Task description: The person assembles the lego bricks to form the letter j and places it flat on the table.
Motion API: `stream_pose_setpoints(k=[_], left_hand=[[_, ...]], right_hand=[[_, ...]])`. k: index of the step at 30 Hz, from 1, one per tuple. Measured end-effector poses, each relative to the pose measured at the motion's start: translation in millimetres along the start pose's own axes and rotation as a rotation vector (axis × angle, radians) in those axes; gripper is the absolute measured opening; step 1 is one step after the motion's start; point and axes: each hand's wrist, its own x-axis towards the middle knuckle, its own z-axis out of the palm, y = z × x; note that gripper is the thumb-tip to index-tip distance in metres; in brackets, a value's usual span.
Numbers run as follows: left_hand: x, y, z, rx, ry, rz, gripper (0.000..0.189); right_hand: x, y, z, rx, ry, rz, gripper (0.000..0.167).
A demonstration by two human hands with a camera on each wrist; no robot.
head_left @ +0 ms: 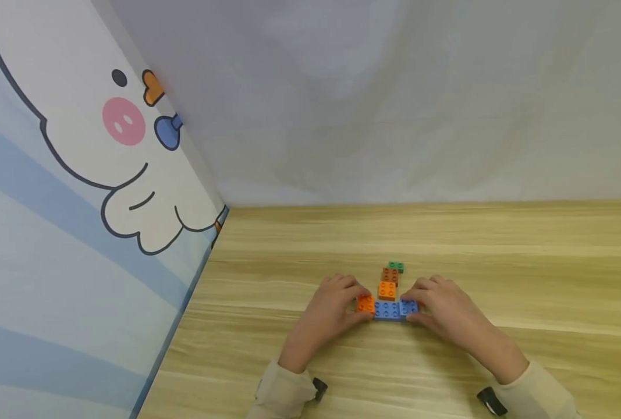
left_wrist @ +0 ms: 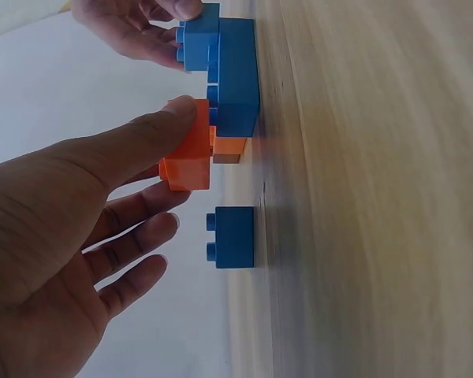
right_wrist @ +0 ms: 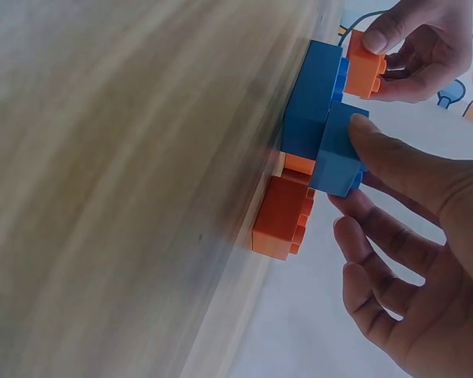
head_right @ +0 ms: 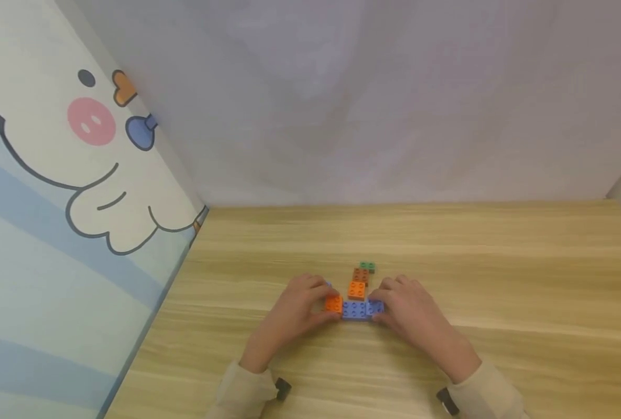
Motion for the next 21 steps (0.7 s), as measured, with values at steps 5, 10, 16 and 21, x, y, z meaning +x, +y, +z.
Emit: stream_pose_setpoints(k=[5, 10, 16, 21], left_hand=[[0.0, 0.3, -0.9, 0.003, 0.0, 0.006, 0.039], [0.8, 1.8, -1.7, 0.0, 0.003, 0.025, 0.038], [1.7, 4.0, 0.2, -0.013, -0.011, 0.026, 0.038], [1.6, 4.6, 2.5, -0.001, -0.014, 0.028, 0.038]], right_hand=[[-0.2, -0.1, -0.3, -0.006, -0.003, 0.005, 0.03], [-0.7, 0.2, 1.0, -0.008, 0.0, 0.002, 0.03], [-2.0, -0.2, 3.0, -0.011, 0.02, -0.006, 0.03], [-2.6, -0.8, 3.1, -0.01, 0.029, -0.009, 0.03]])
